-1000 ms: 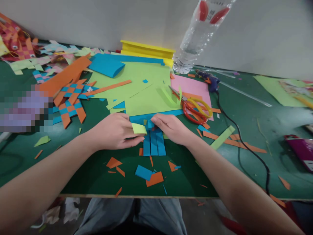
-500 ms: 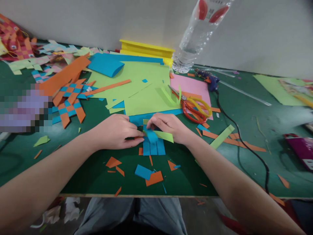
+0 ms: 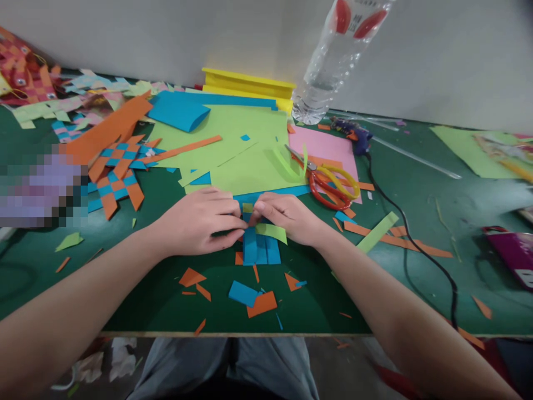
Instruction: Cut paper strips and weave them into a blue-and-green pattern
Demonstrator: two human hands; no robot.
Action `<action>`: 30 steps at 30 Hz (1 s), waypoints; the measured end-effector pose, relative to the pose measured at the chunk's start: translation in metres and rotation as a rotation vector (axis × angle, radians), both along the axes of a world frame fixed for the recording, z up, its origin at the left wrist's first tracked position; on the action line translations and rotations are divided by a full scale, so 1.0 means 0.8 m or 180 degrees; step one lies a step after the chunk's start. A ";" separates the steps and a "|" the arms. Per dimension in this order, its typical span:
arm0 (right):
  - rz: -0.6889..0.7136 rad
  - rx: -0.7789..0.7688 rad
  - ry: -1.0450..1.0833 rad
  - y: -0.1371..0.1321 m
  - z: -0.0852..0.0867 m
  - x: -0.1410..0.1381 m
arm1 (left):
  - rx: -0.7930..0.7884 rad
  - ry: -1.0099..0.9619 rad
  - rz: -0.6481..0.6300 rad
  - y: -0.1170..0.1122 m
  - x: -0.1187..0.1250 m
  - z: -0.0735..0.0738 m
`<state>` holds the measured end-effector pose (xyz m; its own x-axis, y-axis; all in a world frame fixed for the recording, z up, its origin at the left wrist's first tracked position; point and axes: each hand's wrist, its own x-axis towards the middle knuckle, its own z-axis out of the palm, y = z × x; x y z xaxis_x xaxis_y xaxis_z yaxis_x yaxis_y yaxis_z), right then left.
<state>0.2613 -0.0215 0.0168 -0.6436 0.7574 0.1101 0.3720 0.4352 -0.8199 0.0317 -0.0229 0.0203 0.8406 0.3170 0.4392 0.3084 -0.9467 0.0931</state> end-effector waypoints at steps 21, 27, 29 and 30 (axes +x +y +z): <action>-0.0266 0.0508 -0.0569 0.003 0.020 0.029 | 0.0004 0.0314 -0.0029 0.001 0.001 -0.004; -0.0210 0.0234 -0.1043 0.003 0.037 0.041 | 0.0106 0.0295 -0.0064 -0.002 0.003 -0.001; -0.0111 0.0203 -0.1173 0.003 0.039 0.046 | 0.0117 0.0259 -0.0075 -0.003 0.003 -0.001; -0.0062 0.0165 -0.1249 0.003 0.040 0.048 | 0.0113 0.0243 -0.0077 -0.004 0.003 -0.001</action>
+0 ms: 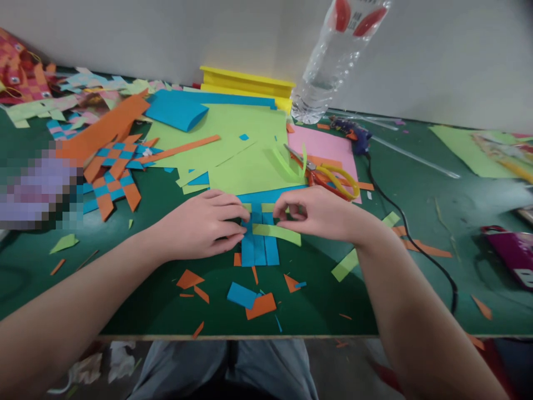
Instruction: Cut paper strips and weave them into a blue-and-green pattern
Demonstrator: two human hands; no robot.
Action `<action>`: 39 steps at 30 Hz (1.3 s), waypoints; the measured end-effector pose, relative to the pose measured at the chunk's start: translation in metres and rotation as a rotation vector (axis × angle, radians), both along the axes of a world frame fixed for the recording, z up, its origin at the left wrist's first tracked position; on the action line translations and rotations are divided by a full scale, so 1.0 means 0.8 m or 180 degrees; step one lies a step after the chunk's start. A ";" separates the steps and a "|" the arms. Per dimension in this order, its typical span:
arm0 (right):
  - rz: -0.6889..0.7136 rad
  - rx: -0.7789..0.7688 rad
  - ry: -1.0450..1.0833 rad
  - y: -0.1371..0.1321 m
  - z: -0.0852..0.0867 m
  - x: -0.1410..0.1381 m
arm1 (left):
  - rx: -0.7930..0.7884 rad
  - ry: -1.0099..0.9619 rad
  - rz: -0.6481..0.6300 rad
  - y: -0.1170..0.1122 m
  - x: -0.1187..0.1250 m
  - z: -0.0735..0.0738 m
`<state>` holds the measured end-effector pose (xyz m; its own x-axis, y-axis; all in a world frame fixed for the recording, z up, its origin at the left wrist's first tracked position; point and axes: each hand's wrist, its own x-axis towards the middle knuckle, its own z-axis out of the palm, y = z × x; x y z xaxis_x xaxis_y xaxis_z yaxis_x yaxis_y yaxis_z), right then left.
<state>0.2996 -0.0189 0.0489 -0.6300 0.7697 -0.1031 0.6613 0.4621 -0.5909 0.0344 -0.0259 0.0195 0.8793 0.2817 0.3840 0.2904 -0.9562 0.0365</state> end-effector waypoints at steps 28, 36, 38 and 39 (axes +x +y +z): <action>0.0386 -0.0253 -0.0547 -0.012 0.000 -0.016 | -0.0123 0.0037 -0.0079 0.000 0.000 -0.007; 0.0342 -0.0286 -0.0600 -0.009 0.000 -0.016 | -0.0061 0.0036 -0.0106 -0.001 0.000 -0.007; 0.0330 -0.0292 -0.0620 -0.009 0.000 -0.016 | -0.0038 0.0082 -0.0055 -0.001 0.001 -0.008; 0.0326 -0.0286 -0.0632 -0.009 0.000 -0.015 | -0.0021 0.0101 -0.0045 -0.001 0.001 -0.008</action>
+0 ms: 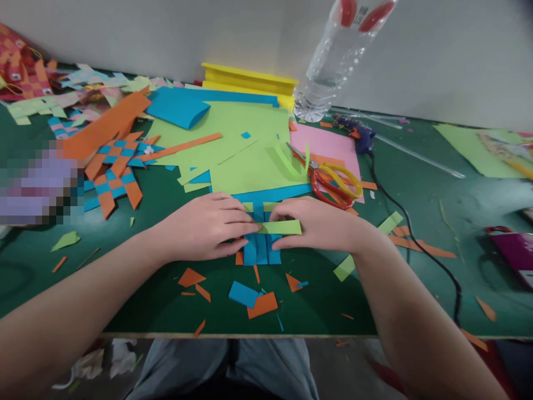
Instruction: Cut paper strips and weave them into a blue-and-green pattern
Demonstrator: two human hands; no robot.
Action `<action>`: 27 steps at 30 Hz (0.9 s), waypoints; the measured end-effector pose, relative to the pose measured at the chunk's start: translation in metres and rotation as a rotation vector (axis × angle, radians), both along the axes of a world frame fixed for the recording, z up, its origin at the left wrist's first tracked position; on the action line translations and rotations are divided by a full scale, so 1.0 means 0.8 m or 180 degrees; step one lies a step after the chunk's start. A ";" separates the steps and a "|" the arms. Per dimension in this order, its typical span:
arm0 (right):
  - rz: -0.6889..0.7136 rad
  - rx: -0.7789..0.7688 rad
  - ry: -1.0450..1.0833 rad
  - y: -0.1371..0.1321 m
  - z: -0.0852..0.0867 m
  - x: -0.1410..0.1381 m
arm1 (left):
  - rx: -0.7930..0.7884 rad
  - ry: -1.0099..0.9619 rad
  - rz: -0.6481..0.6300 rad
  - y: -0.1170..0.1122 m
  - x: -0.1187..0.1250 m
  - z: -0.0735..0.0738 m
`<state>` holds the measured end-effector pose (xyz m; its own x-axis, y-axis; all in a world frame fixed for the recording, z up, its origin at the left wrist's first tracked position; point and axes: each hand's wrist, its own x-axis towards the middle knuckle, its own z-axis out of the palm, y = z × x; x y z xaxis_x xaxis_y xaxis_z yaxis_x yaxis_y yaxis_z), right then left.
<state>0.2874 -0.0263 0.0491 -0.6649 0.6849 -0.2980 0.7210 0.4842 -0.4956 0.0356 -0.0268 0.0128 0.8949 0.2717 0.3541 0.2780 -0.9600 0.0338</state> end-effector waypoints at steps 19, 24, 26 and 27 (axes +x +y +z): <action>-0.0174 0.0115 0.0362 0.007 0.001 0.014 | -0.0103 0.0265 -0.0046 0.001 0.006 -0.001; -0.0473 0.0183 0.0451 0.005 0.005 0.009 | -0.0131 0.0253 -0.0084 0.001 0.006 -0.001; -0.0515 0.0272 0.0495 0.005 0.005 0.008 | -0.0130 0.0261 -0.0088 0.000 0.007 -0.001; -0.0533 0.0309 0.0514 0.005 0.005 0.007 | -0.0129 0.0271 -0.0084 0.000 0.007 -0.001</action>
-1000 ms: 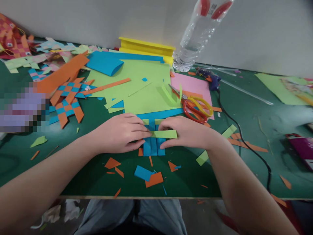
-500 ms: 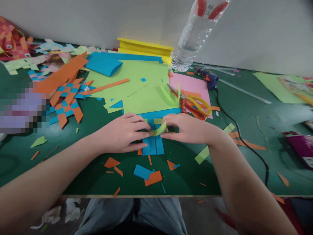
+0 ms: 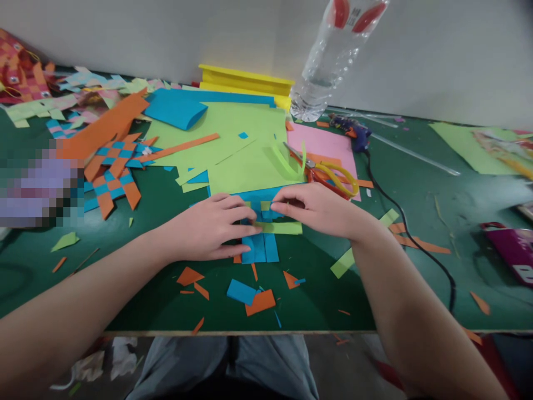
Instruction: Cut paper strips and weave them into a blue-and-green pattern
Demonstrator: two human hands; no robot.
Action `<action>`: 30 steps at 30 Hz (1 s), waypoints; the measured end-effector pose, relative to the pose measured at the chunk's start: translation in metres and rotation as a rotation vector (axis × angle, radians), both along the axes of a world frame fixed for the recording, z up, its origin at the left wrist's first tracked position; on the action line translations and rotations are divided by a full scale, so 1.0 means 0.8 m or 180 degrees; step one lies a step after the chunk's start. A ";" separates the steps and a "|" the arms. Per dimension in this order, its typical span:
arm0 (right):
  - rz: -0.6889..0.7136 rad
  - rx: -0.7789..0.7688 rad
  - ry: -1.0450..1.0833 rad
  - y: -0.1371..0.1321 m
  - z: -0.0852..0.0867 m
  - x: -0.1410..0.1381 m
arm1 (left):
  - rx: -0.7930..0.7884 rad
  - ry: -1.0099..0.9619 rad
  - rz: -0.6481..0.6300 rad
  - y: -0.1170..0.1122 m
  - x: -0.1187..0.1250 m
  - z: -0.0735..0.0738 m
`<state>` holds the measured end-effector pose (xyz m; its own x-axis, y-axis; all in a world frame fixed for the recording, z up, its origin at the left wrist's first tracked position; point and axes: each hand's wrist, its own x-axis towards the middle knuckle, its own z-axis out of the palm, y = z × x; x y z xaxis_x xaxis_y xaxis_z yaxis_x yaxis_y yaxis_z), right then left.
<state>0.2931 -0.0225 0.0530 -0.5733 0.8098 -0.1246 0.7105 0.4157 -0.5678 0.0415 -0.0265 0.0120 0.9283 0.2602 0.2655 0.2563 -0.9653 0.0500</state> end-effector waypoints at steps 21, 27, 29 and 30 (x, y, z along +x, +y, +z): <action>0.0343 0.0294 0.0079 -0.001 -0.001 0.016 | -0.0531 -0.0280 0.0865 0.009 -0.019 0.001; 0.0543 0.0191 -0.0054 0.003 -0.007 0.013 | -0.0656 -0.0106 0.0915 0.009 -0.019 -0.004; 0.0556 0.0205 -0.0092 0.003 -0.008 0.012 | -0.0663 -0.0104 0.0892 0.009 -0.018 -0.004; 0.0560 0.0204 -0.0112 0.003 -0.008 0.012 | -0.0665 -0.0098 0.0879 0.010 -0.018 -0.004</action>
<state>0.3026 -0.0197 0.0465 -0.7029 0.7044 -0.0984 0.6426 0.5696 -0.5124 0.0271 -0.0185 0.0085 0.8076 0.5522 0.2069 0.5017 -0.8278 0.2510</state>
